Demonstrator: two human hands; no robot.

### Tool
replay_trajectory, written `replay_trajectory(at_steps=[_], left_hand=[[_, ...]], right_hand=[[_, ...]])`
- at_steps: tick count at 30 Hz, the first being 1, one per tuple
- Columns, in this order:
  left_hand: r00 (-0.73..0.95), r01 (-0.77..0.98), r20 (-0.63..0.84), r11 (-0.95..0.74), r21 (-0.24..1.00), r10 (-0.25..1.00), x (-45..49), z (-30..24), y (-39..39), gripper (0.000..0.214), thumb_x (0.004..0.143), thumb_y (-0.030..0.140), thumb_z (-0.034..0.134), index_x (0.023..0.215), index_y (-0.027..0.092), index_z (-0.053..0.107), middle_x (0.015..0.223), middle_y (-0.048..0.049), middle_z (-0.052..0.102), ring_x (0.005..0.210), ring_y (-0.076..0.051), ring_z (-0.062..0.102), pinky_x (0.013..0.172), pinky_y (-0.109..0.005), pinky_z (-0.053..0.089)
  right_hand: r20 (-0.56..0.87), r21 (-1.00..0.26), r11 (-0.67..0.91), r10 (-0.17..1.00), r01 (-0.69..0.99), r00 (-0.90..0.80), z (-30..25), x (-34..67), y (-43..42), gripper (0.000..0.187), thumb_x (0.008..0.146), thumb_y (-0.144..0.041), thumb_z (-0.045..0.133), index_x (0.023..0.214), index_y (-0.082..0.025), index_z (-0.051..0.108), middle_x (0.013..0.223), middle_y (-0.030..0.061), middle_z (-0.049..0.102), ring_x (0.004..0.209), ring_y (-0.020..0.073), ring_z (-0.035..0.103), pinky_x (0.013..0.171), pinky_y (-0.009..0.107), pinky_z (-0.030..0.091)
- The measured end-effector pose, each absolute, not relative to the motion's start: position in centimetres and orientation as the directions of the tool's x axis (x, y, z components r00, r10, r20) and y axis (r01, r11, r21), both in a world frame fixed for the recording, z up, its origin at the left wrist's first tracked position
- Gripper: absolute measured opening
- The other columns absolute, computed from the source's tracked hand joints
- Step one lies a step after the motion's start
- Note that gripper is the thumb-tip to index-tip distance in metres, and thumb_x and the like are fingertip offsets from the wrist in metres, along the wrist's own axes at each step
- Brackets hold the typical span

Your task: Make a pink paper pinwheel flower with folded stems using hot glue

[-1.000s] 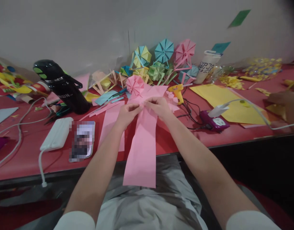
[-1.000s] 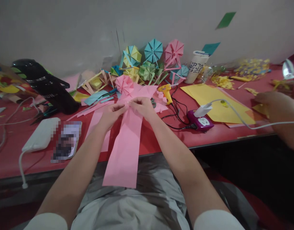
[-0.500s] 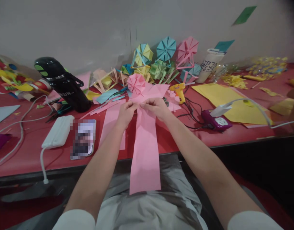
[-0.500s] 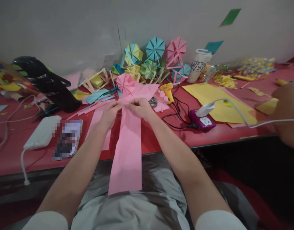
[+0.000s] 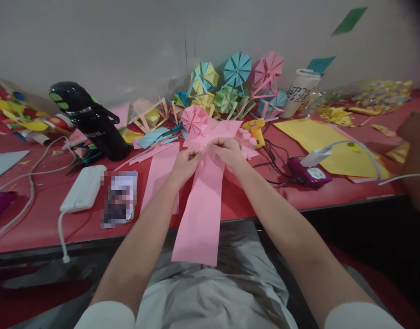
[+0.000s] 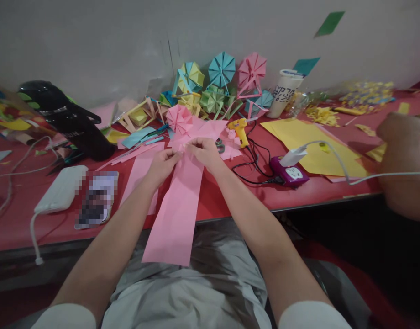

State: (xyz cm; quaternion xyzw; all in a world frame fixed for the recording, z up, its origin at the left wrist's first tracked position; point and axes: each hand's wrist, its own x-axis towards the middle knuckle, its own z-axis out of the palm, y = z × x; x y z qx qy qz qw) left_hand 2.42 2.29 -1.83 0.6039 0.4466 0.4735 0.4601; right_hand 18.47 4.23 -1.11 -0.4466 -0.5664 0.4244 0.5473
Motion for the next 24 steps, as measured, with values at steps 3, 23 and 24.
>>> replay_trajectory(at_steps=[3,23,24], left_hand=[[0.151,0.093,0.136,-0.151,0.984,0.979,2.3,-1.9,2.2,0.034,0.076,0.049,0.074,0.068,0.017,0.065,0.065,0.0012,0.06,0.062,-0.012,0.05,0.062,-0.027,0.039],[0.228,0.168,-0.106,0.068,0.983,0.968,1.6,-0.4,0.2,0.018,0.068,0.024,0.084,0.079,0.013,0.075,0.081,-0.0058,0.073,0.072,-0.014,0.063,0.076,-0.03,0.048],[0.234,0.18,-0.114,0.072,0.981,0.965,1.5,-0.3,0.2,0.017,0.068,0.023,0.084,0.078,0.013,0.075,0.079,-0.005,0.072,0.07,-0.013,0.062,0.075,-0.029,0.048]], right_hand=[[0.232,-0.971,0.23,0.973,0.058,0.016,-1.1,18.5,4.2,0.037,0.061,-0.053,0.079,0.066,-0.019,0.067,0.066,0.0001,0.062,0.062,0.0118,0.05,0.062,0.028,0.042],[0.217,-0.975,0.222,0.936,0.013,0.276,-1.3,22.2,6.4,0.021,0.072,-0.036,0.077,0.068,-0.019,0.065,0.063,-0.0033,0.058,0.057,0.0103,0.052,0.056,0.026,0.042],[0.229,-0.973,0.227,0.934,0.039,0.276,-1.3,22.5,6.5,0.022,0.074,-0.037,0.076,0.069,-0.019,0.065,0.062,-0.0032,0.058,0.056,0.0104,0.052,0.055,0.025,0.042]])
